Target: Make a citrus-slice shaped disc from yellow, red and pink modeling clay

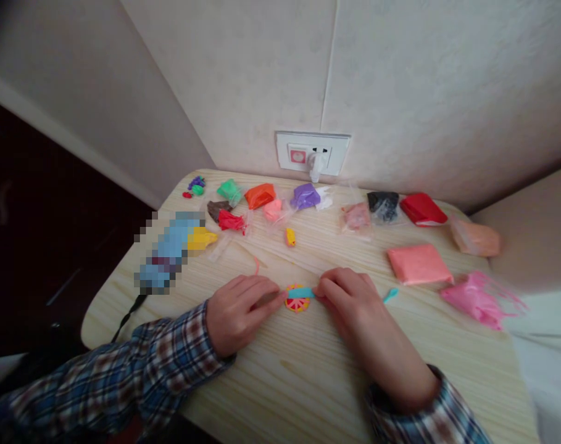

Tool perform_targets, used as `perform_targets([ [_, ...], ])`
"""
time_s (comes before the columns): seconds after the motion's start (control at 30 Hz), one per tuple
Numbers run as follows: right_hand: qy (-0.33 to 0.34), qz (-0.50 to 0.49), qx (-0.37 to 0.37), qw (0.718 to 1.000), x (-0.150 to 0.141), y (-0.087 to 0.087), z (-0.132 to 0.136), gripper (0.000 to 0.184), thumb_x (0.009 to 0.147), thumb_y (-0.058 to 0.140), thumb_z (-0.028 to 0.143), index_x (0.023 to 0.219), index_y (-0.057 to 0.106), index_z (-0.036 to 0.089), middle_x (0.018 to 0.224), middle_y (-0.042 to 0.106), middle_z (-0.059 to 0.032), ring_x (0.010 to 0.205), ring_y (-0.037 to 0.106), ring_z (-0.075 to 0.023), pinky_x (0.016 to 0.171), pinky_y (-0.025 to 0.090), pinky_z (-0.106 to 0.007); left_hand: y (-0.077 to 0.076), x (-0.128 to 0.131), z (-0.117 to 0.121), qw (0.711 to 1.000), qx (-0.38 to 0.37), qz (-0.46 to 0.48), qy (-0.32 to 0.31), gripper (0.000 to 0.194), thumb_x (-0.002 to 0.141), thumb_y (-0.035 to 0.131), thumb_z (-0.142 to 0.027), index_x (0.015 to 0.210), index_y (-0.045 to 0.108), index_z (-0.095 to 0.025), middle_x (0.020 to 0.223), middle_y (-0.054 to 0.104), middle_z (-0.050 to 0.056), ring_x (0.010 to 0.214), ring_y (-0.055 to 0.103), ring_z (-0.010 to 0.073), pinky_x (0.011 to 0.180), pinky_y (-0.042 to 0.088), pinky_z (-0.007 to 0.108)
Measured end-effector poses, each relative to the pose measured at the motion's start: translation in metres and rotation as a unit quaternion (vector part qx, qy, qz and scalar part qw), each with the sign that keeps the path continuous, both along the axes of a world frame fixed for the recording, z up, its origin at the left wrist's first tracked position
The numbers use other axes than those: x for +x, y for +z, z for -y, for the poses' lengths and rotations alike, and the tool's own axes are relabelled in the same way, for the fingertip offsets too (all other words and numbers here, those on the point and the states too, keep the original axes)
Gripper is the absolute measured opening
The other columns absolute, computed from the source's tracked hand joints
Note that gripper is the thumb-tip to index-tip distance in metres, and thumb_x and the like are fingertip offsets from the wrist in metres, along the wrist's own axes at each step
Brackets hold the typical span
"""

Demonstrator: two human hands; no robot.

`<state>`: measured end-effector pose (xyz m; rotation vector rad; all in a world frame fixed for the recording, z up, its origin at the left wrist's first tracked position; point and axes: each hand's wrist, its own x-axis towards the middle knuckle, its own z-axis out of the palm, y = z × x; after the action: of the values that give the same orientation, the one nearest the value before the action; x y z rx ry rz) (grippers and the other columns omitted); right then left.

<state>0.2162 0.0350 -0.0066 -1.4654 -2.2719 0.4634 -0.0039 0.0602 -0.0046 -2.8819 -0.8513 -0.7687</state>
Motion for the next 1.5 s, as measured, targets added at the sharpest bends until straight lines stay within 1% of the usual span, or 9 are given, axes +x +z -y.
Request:
perform_targets([
  [0.23, -0.005, -0.020, 0.021, 1.000, 0.001, -0.005, -0.001, 0.018, 0.090, 0.043, 0.027, 0.090, 0.059, 0.020, 0.093, 0.062, -0.0068, 0.083, 0.058, -0.0181, 0.074, 0.047, -0.034, -0.010, -0.004, 0.001, 1.000, 0.009, 0.017, 0.011, 0.026, 0.090, 0.041, -0.013, 0.102, 0.064, -0.018, 0.084, 0.065, 0.005, 0.082, 0.059, 0.0141, 0.066, 0.046, 0.027],
  [0.33, -0.020, -0.035, 0.028, 0.999, 0.003, -0.007, -0.003, 0.017, 0.089, 0.045, 0.031, 0.092, 0.059, 0.022, 0.093, 0.062, -0.0061, 0.084, 0.058, -0.0186, 0.074, 0.048, -0.035, -0.010, -0.003, 0.001, 0.998, 0.019, 0.050, 0.036, 0.031, 0.086, 0.041, -0.010, 0.104, 0.064, -0.020, 0.091, 0.065, 0.005, 0.092, 0.059, 0.0159, 0.084, 0.044, 0.036],
  [0.4, -0.033, -0.042, 0.031, 0.998, 0.005, -0.008, -0.004, 0.019, 0.089, 0.045, 0.034, 0.091, 0.059, 0.022, 0.092, 0.062, -0.0058, 0.084, 0.058, -0.0191, 0.073, 0.048, -0.035, -0.005, -0.004, -0.002, 0.994, 0.021, 0.054, 0.089, 0.035, 0.084, 0.042, -0.013, 0.111, 0.061, -0.023, 0.105, 0.063, 0.006, 0.105, 0.054, 0.0212, 0.098, 0.032, 0.051],
  [0.5, -0.039, -0.042, 0.037, 0.998, 0.007, -0.012, -0.006, 0.021, 0.089, 0.044, 0.037, 0.090, 0.059, 0.023, 0.091, 0.062, -0.0056, 0.083, 0.058, -0.0195, 0.073, 0.049, -0.036, 0.002, -0.013, -0.017, 0.977, 0.011, 0.015, 0.211, 0.047, 0.081, 0.050, -0.023, 0.127, 0.050, -0.030, 0.129, 0.049, 0.010, 0.121, 0.041, 0.0329, 0.099, 0.017, 0.066],
  [0.67, -0.039, -0.029, 0.037, 0.998, 0.007, -0.018, -0.005, 0.024, 0.089, 0.044, 0.040, 0.093, 0.060, 0.024, 0.095, 0.062, -0.0050, 0.087, 0.057, -0.0197, 0.077, 0.049, -0.036, -0.003, -0.045, -0.056, 0.944, -0.014, 0.014, 0.331, 0.052, 0.082, 0.053, -0.035, 0.132, 0.045, -0.025, 0.139, 0.034, 0.015, 0.124, 0.030, 0.0387, 0.096, 0.029, 0.061],
  [0.9, -0.041, -0.032, 0.026, 0.998, 0.002, -0.011, -0.004, 0.019, 0.089, 0.046, 0.035, 0.093, 0.060, 0.023, 0.094, 0.062, -0.0053, 0.086, 0.057, -0.0190, 0.076, 0.049, -0.035, 0.004, -0.044, -0.055, 0.958, 0.045, 0.062, 0.276, 0.053, 0.081, 0.054, -0.035, 0.131, 0.045, -0.020, 0.134, 0.038, 0.016, 0.123, 0.032, 0.0353, 0.099, 0.027, 0.056],
  [1.03, -0.029, -0.023, 0.012, 0.999, -0.002, -0.005, -0.004, 0.018, 0.090, 0.045, 0.029, 0.095, 0.060, 0.022, 0.096, 0.061, -0.0061, 0.086, 0.057, -0.0182, 0.076, 0.048, -0.034, 0.005, -0.026, -0.038, 0.995, 0.020, 0.067, 0.077, 0.038, 0.080, 0.051, -0.025, 0.117, 0.058, -0.023, 0.122, 0.053, 0.010, 0.118, 0.041, 0.0282, 0.098, 0.030, 0.050],
  [1.13, -0.022, -0.026, 0.016, 0.999, -0.004, -0.004, -0.003, 0.019, 0.091, 0.044, 0.029, 0.094, 0.061, 0.022, 0.094, 0.062, -0.0061, 0.085, 0.057, -0.0179, 0.074, 0.047, -0.034, -0.001, -0.017, -0.027, 0.998, -0.012, 0.052, -0.030, 0.032, 0.080, 0.049, -0.021, 0.109, 0.061, -0.025, 0.114, 0.061, 0.006, 0.113, 0.048, 0.0234, 0.099, 0.028, 0.049],
  [1.5, -0.044, -0.039, 0.000, 0.998, -0.009, -0.002, -0.003, 0.015, 0.089, 0.047, 0.025, 0.085, 0.060, 0.021, 0.090, 0.060, -0.0044, 0.081, 0.054, -0.0167, 0.073, 0.043, -0.032, 0.001, -0.010, -0.016, 0.994, -0.090, 0.000, -0.059, 0.024, 0.080, 0.049, -0.016, 0.100, 0.063, -0.017, 0.098, 0.069, 0.003, 0.107, 0.055, 0.0195, 0.102, 0.027, 0.046],
])
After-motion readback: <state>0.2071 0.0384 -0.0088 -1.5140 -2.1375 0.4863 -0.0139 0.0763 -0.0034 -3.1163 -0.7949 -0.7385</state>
